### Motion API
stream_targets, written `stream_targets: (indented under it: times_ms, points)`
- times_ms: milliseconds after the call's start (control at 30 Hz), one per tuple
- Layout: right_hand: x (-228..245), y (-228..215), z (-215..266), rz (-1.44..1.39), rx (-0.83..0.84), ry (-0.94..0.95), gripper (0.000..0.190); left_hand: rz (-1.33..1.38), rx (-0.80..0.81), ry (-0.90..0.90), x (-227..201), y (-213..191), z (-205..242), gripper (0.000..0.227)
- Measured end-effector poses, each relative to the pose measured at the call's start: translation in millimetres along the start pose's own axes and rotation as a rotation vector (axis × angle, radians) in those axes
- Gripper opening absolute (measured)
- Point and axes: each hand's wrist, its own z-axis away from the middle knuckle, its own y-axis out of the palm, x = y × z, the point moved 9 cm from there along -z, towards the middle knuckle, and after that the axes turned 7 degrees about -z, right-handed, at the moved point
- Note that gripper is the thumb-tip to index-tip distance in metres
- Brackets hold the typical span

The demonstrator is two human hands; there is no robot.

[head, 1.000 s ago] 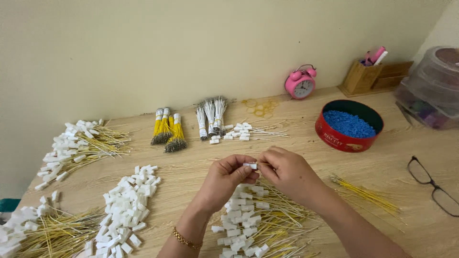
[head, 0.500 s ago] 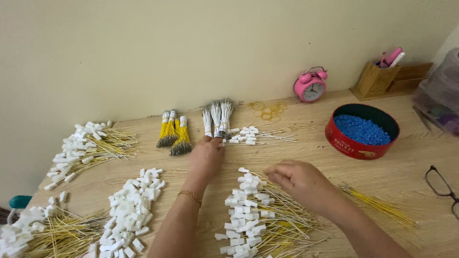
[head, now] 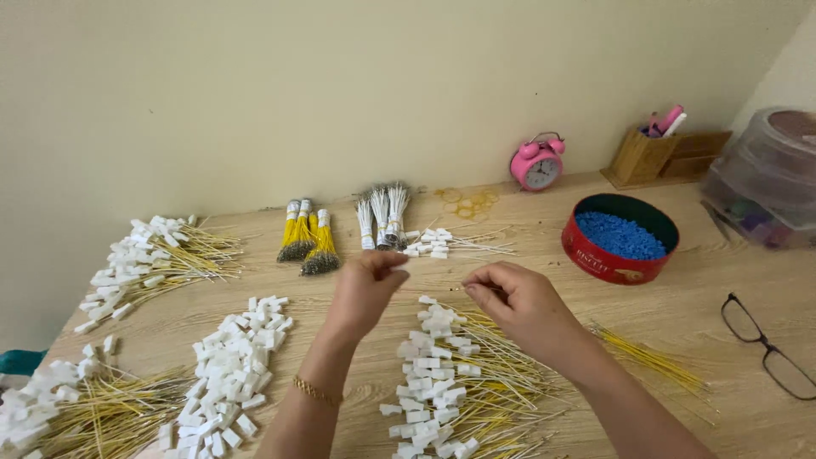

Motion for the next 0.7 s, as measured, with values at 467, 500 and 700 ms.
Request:
stream_targets:
  times_ms: [467, 500, 700]
  points:
    - [30, -10, 4, 0.065, -0.112, -0.06, 0.016, 0.665, 0.265, -0.054, -31, 37, 32, 0.024]
    - [27, -10, 3, 0.087, -0.118, -0.046, 0.016, 0.696, 0.274, -0.059, -32, 38, 33, 0.024]
    - [19, -6, 1, 0.029, -0.116, -0.046, 0.016, 0.836, 0.288, -0.1, -24, 42, 30, 0.022]
